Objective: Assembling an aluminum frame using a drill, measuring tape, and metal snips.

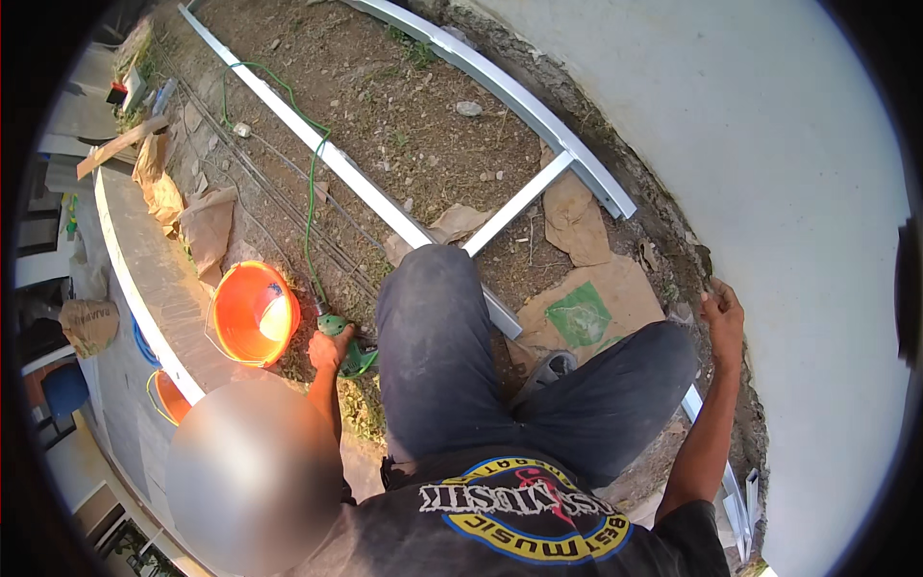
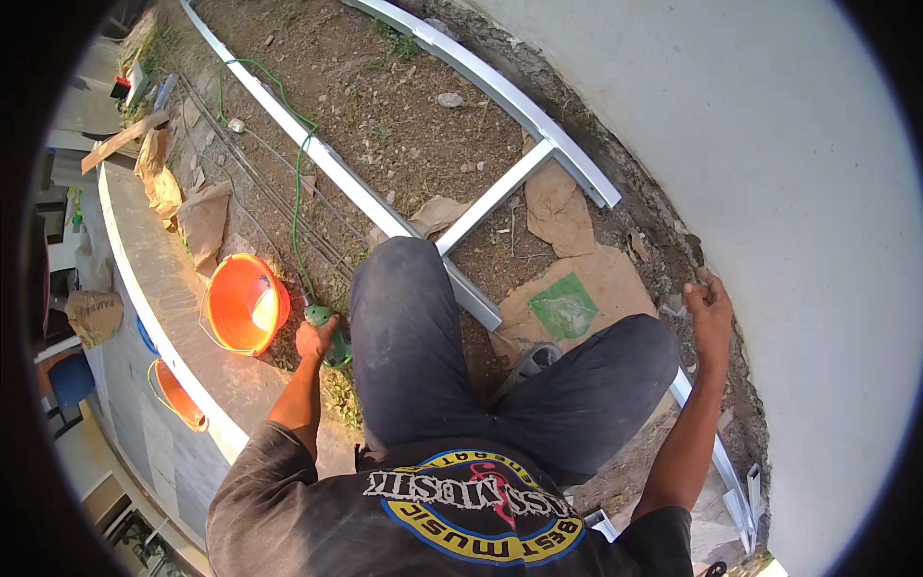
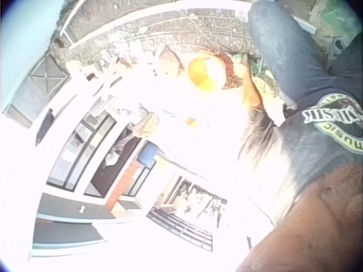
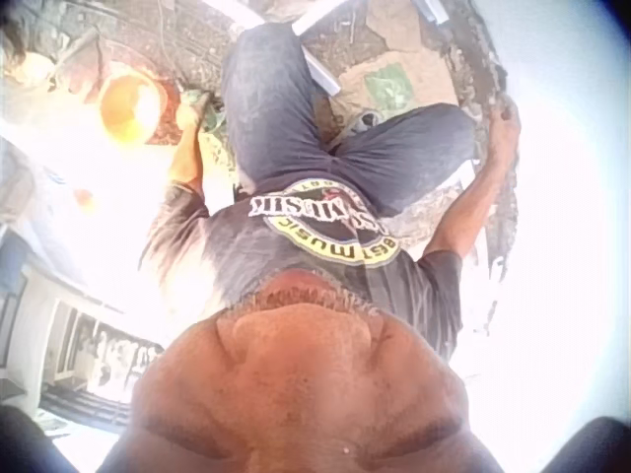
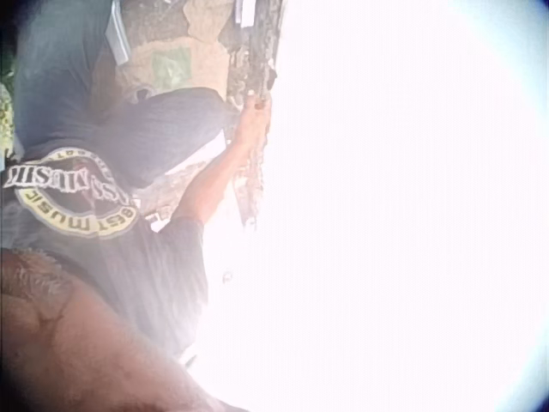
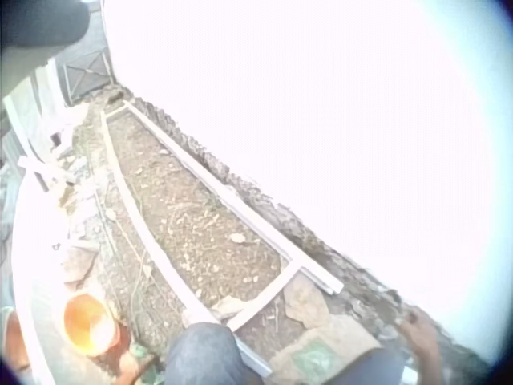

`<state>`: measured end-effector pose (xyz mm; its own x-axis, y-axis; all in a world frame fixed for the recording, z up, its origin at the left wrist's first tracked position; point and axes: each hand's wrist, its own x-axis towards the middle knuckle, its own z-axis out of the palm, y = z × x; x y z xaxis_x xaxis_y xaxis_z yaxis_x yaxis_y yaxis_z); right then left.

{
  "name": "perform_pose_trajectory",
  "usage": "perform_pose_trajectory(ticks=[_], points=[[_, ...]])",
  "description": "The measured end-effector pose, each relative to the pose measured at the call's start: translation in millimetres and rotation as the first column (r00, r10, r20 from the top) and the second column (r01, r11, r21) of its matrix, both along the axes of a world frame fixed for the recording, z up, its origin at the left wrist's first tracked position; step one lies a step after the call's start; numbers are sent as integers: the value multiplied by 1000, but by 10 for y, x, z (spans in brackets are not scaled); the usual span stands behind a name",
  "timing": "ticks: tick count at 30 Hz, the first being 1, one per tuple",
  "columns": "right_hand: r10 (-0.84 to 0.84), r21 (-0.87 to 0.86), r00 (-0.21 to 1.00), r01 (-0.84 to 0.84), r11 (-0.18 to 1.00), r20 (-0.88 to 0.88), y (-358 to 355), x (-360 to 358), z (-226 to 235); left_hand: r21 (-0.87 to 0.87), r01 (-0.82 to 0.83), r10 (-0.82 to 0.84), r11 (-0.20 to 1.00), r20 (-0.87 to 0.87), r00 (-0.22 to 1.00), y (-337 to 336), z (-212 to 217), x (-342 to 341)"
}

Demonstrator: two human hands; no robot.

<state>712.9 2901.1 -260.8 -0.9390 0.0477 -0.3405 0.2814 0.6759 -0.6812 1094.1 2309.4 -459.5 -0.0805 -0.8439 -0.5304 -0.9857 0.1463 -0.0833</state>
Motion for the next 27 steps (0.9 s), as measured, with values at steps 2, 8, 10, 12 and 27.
perform_pose_trajectory(ticks=[2,8,10,12,27], points=[[3,-6,1000,-2,1000,30,141,150,-73,35,71,-73,997,54,996,-82,-82,108],[-182,242,983,170,955,28,951,1095,-94,-165,481,-499,861,-94,861,-364,-358,60],[-292,227,956,281,932,12,1263,1533,-20,-247,618,-665,746,-312,678,-468,-435,-299],[-416,199,909,403,893,27,1572,1981,89,-102,680,-615,726,-539,575,-523,-417,-781],[-956,425,289,861,279,43,1632,5555,-577,323,755,-561,570,-519,645,507,-132,-2979]])
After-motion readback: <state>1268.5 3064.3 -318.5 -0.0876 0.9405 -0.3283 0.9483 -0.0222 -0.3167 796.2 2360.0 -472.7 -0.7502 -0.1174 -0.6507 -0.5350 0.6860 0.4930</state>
